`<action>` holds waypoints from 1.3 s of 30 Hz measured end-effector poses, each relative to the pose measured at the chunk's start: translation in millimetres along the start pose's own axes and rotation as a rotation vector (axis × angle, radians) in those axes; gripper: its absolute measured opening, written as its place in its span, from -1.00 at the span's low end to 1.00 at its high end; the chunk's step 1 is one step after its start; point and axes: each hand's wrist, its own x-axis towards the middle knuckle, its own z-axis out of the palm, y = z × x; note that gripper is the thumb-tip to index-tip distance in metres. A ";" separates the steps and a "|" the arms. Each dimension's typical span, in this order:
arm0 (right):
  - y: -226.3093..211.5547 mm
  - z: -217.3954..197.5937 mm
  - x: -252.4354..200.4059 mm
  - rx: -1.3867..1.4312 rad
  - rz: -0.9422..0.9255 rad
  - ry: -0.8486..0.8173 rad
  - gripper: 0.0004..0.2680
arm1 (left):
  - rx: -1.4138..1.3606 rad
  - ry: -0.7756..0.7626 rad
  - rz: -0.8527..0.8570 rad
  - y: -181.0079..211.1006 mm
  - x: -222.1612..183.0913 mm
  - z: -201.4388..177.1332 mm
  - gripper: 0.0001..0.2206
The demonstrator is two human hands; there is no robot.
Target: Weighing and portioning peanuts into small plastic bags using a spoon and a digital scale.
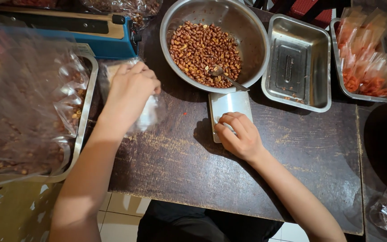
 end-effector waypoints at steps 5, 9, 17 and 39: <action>-0.5 -0.7 -0.8 -0.032 0.009 -0.020 -0.91 | 0.094 0.054 0.023 10.8 6.9 13.0 -0.85; 0.6 1.3 -0.8 -0.045 0.001 -0.004 -0.91 | 0.125 0.178 0.051 19.0 10.1 23.0 -0.86; -6.8 -0.6 3.0 -0.065 0.064 -0.154 -0.95 | 0.079 0.324 0.080 32.6 13.7 7.3 -0.87; -13.5 1.8 -10.3 0.000 0.185 -0.431 -0.97 | -0.411 -0.225 0.357 81.9 12.8 -56.4 -0.34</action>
